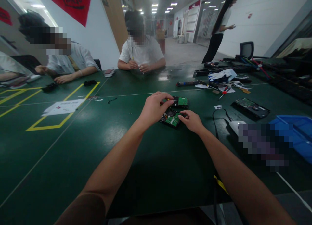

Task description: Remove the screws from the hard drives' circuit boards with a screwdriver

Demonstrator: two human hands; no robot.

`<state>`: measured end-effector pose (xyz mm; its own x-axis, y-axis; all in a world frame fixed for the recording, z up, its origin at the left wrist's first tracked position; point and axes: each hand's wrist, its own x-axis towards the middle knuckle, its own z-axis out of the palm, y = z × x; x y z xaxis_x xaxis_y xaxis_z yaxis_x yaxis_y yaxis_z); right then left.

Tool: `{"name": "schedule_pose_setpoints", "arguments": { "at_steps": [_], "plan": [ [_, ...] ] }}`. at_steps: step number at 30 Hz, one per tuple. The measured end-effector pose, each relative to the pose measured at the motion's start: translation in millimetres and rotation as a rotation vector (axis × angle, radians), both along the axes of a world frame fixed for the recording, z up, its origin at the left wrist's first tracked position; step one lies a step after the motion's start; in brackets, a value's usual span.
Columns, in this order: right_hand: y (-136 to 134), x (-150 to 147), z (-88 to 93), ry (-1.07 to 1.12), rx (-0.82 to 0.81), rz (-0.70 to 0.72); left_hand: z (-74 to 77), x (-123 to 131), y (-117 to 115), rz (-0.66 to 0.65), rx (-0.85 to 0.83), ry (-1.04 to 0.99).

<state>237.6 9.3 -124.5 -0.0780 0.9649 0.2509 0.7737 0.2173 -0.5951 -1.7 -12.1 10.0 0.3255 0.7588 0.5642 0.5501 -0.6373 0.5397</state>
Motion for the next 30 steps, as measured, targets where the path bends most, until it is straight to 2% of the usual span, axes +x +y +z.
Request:
{"name": "schedule_pose_setpoints", "arguments": {
  "at_steps": [8,15,18,30],
  "plan": [
    [-0.5,0.5,1.0,0.01,0.008,0.009,-7.3,1.6,4.8,-0.135,-0.329,-0.217],
    [0.1,0.3,0.4,0.019,-0.007,0.004,-7.4,5.1,6.1,-0.087,-0.54,-0.385],
    [1.0,0.7,-0.5,0.017,-0.01,0.005,-5.1,5.1,5.8,-0.104,-0.636,-0.461],
    [2.3,2.4,-2.0,0.01,-0.005,0.012,-2.9,2.3,6.8,-0.186,-0.742,-0.516]
  ]
}}
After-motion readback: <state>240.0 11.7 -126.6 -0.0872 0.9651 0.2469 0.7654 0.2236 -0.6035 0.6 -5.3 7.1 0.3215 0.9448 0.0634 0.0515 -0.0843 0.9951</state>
